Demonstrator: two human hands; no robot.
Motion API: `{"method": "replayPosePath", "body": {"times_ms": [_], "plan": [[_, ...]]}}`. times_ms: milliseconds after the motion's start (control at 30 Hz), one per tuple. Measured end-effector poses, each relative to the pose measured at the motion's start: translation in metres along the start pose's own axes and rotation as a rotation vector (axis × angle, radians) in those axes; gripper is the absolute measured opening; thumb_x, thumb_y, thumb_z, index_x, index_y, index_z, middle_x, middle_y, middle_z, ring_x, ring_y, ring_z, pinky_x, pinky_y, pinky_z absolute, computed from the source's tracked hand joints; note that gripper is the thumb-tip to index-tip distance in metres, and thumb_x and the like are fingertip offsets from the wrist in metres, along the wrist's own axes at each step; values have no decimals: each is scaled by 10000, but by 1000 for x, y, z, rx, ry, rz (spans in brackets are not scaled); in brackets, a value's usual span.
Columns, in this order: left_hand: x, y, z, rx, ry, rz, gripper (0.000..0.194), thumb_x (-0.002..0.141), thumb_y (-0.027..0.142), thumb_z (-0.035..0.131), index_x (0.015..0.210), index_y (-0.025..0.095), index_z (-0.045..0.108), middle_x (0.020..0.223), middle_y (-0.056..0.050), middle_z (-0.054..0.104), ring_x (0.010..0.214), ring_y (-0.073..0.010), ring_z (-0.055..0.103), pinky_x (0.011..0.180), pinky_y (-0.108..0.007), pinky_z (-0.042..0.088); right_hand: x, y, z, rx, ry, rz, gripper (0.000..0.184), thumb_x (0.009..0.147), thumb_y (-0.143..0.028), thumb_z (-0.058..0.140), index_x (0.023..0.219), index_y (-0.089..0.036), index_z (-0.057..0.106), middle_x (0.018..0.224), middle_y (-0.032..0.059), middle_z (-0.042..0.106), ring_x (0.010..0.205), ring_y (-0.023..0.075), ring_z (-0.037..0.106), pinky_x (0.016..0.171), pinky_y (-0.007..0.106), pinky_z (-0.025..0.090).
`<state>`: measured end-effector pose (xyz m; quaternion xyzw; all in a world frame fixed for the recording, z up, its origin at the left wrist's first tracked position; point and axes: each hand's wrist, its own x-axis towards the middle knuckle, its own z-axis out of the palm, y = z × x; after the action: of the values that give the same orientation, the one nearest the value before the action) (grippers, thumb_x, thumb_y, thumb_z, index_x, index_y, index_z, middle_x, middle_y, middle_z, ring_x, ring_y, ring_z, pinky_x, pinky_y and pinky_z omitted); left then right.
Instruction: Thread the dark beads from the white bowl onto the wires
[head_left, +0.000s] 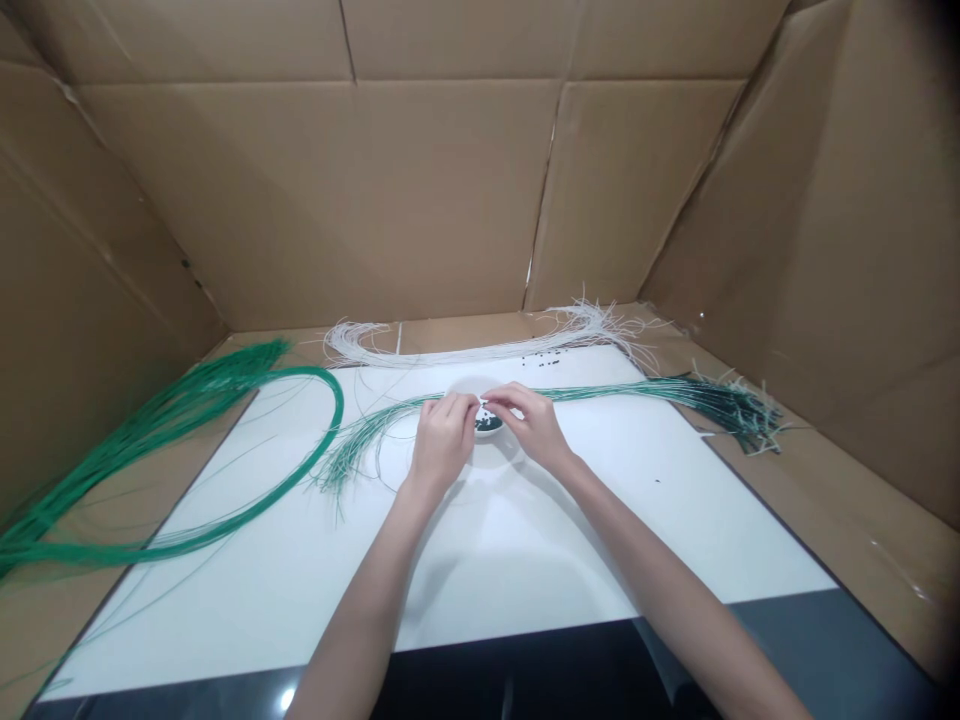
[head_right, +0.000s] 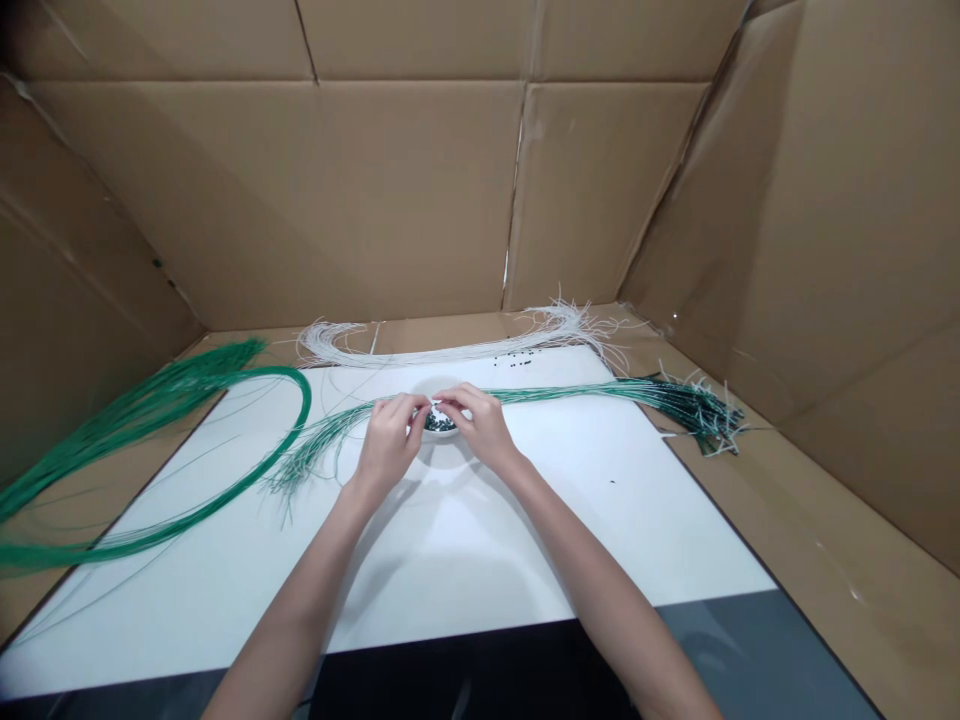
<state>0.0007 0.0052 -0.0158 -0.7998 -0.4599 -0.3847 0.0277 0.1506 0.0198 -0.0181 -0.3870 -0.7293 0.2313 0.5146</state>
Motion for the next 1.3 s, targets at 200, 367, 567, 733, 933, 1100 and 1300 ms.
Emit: {"method": "replayPosePath", "body": {"times_ms": [200, 367, 567, 733, 933, 1100, 1300], "plan": [[4, -5, -4, -225, -30, -198, 110, 840, 211, 411, 795, 184, 508, 770, -2, 590, 704, -124, 535, 680, -247, 377, -2, 8, 0, 323, 140, 247, 293, 651, -295, 648, 920, -200, 583, 737, 15, 637, 694, 145, 605, 699, 299, 492], [1, -12, -5, -321, -115, -209, 122, 845, 234, 402, 803, 191, 508, 764, 2, 598, 703, -124, 541, 675, -243, 396, -1, 6, 3, 560, 182, 380, 304, 590, -259, 691, 865, -186, 586, 722, 26, 672, 693, 165, 632, 663, 309, 514], [-10, -7, -1, -250, 3, -163, 94, 849, 230, 411, 839, 197, 499, 765, 2, 609, 728, -132, 542, 728, -265, 382, -1, -1, 4, 682, 181, 457, 253, 575, -232, 709, 801, -170, 615, 743, 34, 692, 694, 166, 649, 712, 324, 521], [-14, 0, -3, -159, 144, -89, 64, 844, 190, 422, 837, 185, 486, 757, 1, 596, 679, -117, 530, 714, -260, 374, -2, -3, 4, 777, 162, 465, 260, 578, -232, 717, 812, -176, 619, 803, 36, 694, 737, 163, 651, 771, 331, 510], [-15, 0, -3, -104, 198, -69, 56, 837, 180, 433, 831, 185, 488, 732, -2, 590, 662, -122, 518, 702, -260, 381, -2, -6, 5, 782, 140, 466, 271, 569, -245, 725, 808, -176, 619, 767, 30, 689, 702, 153, 647, 746, 327, 520], [-15, 2, -3, -95, 216, -37, 54, 836, 173, 434, 832, 185, 486, 749, -4, 592, 667, -118, 514, 695, -254, 388, -3, -7, 5, 747, 131, 465, 265, 577, -249, 718, 812, -179, 618, 759, 29, 687, 696, 156, 642, 690, 311, 526], [-16, 2, -3, -98, 217, -10, 55, 838, 157, 430, 840, 184, 479, 751, 1, 589, 663, -109, 510, 706, -256, 377, -3, -4, 7, 737, 127, 469, 265, 576, -248, 718, 812, -177, 620, 763, 31, 688, 665, 139, 630, 675, 295, 517]]}}
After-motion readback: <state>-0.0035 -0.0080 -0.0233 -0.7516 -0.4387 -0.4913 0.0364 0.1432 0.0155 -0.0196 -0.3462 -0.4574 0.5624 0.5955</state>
